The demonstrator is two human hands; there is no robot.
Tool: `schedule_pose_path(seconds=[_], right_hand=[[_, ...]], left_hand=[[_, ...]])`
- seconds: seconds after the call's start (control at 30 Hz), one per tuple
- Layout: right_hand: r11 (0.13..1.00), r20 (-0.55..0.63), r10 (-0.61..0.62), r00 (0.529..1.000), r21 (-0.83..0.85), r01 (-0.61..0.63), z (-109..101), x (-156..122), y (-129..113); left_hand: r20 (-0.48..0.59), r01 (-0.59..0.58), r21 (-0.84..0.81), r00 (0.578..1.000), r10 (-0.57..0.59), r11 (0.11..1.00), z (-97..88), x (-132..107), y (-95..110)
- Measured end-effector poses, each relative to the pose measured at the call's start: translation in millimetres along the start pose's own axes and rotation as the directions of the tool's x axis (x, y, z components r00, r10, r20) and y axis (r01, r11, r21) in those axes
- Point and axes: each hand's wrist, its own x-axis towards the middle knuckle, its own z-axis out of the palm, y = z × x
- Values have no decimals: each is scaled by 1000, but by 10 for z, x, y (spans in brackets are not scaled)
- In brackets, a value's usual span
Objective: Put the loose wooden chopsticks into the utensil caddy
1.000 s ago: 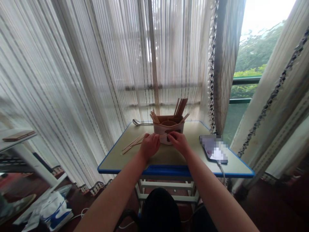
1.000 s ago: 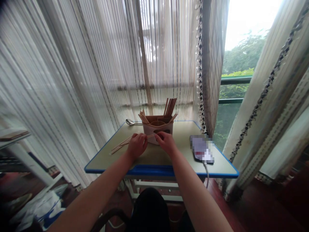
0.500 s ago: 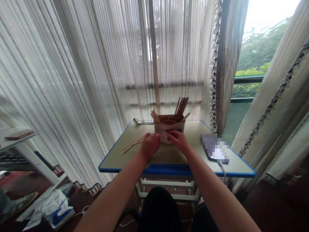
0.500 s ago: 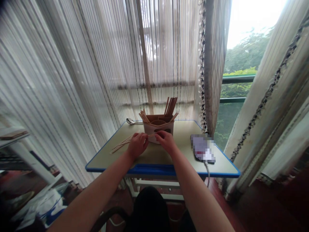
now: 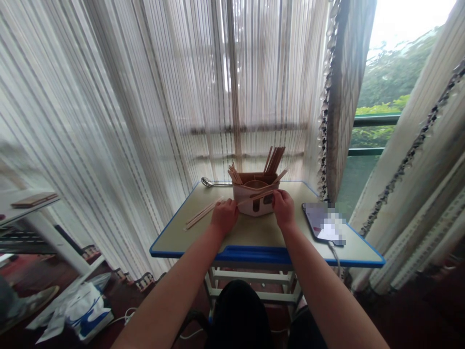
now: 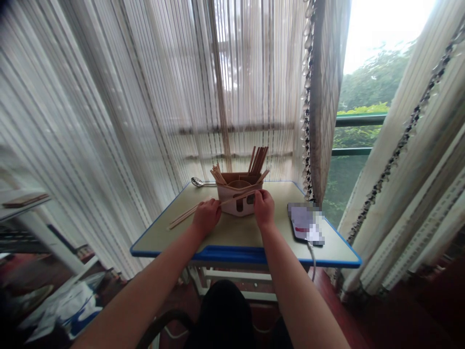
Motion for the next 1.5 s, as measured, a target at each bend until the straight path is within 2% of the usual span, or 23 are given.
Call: schedule_pose_path(seconds=[0.1, 0.27, 0.33, 0.43, 0.5, 0.77, 0.93, 1.03, 1.37, 1.5], right_hand=[[995, 8, 62, 998, 79, -62, -4, 14, -3], [981, 74, 103, 992, 157, -114, 22, -24, -58], [972, 167, 114, 979, 184, -145, 48, -54, -78], [966, 361, 122, 924, 168, -194, 87, -97, -90], [972, 424, 121, 898, 133, -194, 104, -115, -84], [979, 376, 93, 922, 135, -154, 102, -99, -42], [982, 191, 62, 980, 163, -94, 51, -60, -62], [981, 126, 59, 990, 179, -81, 29, -45, -78], [961, 259, 82, 962, 236, -145, 65, -72, -79], [966, 263, 84, 961, 215, -143, 57, -78, -86]], left_hand=[[31, -6, -5, 1000, 6, 1000, 9, 2, 1], [24, -30, 2, 999, 30, 1000, 51, 2, -15], [15, -34, 11, 999, 33, 999, 68, 8, -23], [24, -43, 20, 999, 43, 999, 90, 21, -39], [40, -70, 21, 997, 69, 997, 104, 26, -54], [-18, -147, -17, 989, 146, 989, 98, 8, -57], [-61, -119, -86, 992, 114, 989, 54, -8, -15], [-60, -113, -105, 992, 108, 988, 45, -12, -14], [-63, -162, -74, 986, 157, 984, 123, 6, -56], [-77, -178, -70, 982, 173, 981, 138, 10, -59]])
